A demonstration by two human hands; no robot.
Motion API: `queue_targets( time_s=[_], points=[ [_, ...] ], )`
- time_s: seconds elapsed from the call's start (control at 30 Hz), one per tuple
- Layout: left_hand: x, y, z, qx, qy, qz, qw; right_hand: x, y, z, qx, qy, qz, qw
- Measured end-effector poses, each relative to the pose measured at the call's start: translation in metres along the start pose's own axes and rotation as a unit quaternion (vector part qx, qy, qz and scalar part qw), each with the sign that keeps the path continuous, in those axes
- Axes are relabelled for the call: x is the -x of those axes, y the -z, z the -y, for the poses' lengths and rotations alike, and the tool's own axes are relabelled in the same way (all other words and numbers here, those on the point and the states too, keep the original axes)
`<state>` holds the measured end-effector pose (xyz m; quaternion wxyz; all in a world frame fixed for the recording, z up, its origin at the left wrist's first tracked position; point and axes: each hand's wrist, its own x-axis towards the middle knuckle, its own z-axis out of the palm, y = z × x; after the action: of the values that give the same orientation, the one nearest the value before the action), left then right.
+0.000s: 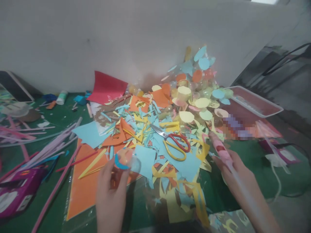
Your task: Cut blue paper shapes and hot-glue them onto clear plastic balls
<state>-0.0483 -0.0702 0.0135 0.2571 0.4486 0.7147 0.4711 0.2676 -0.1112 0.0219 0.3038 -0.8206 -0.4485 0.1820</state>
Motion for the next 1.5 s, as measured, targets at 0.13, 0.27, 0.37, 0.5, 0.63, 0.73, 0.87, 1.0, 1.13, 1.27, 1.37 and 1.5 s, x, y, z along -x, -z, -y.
queue_targets(
  time_s=[0.13,0.27,0.37,0.5,0.63,0.73,0.87,1.0,1.13,1.27,1.37,1.5],
  points=[
    [-0.006,0.008,-0.001,-0.02,0.0,-0.009,1.0,-0.013,-0.016,-0.029,0.18,0.076,-0.078,0.978],
    [-0.009,0.007,0.006,-0.017,0.003,-0.002,1.0,-0.008,-0.025,-0.036,0.344,0.163,-0.112,0.918],
    [-0.01,0.005,0.012,-0.013,-0.003,0.007,1.0,0.002,-0.023,-0.012,0.332,0.193,-0.156,0.91],
    [-0.011,0.002,0.015,0.012,0.013,0.005,1.0,0.016,-0.042,0.047,0.139,0.274,-0.126,0.943],
    [-0.01,0.002,0.015,0.042,0.01,0.009,0.999,0.021,-0.096,0.103,0.154,0.338,0.021,0.928],
    [-0.007,0.004,0.014,0.049,-0.014,0.007,0.999,0.02,-0.126,0.124,0.207,0.327,0.065,0.92],
    [-0.003,0.006,0.014,0.061,-0.011,0.005,0.998,0.018,-0.133,0.129,0.21,0.33,0.108,0.914],
    [-0.001,0.005,0.019,0.048,-0.006,-0.003,0.999,0.015,-0.124,0.128,0.083,0.303,0.149,0.938],
    [0.0,0.0,0.024,0.046,-0.021,0.026,0.998,0.016,-0.112,0.133,-0.1,0.21,0.191,0.953],
    [0.003,-0.005,0.023,0.036,-0.041,0.045,0.997,0.02,-0.101,0.138,-0.187,0.133,0.205,0.952],
    [0.007,-0.007,0.019,0.014,-0.047,0.06,0.997,0.024,-0.096,0.139,-0.217,0.141,0.216,0.942],
    [0.01,-0.007,0.017,0.015,-0.043,0.087,0.995,0.031,-0.09,0.14,-0.249,0.155,0.251,0.922]
  ],
)
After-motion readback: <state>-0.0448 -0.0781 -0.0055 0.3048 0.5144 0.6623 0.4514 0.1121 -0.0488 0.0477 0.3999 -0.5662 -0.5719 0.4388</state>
